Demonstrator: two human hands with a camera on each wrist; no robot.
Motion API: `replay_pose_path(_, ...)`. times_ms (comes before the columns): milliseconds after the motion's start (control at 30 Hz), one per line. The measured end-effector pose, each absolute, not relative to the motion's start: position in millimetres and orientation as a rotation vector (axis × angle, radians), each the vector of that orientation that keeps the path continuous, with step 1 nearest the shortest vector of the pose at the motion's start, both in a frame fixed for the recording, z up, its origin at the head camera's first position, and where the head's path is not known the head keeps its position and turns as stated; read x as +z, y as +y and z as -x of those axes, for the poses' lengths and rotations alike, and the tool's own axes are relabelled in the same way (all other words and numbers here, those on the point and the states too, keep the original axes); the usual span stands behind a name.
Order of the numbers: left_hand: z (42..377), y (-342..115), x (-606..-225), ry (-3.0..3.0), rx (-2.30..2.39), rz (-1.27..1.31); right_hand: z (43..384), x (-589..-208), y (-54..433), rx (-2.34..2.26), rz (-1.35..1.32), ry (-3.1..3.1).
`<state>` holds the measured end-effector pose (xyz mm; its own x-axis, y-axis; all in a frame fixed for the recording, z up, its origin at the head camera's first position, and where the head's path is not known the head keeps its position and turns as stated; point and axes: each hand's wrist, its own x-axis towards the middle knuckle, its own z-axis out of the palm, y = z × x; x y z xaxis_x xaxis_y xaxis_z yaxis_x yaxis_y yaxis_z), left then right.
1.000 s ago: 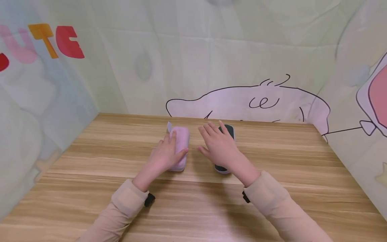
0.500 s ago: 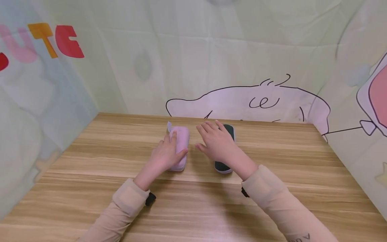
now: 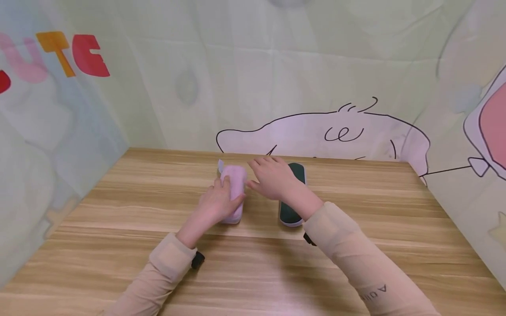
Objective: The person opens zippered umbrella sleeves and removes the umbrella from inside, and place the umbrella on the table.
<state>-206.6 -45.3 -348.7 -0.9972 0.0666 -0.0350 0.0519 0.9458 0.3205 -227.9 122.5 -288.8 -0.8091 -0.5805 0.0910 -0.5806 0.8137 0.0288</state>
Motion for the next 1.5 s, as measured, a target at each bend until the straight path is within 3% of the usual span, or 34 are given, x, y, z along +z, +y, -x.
replay_pose_path(1500, 208, -43, -348, 3.120, 0.460, -0.140, 273, -299, 80, 0.281, -0.924, -3.105)
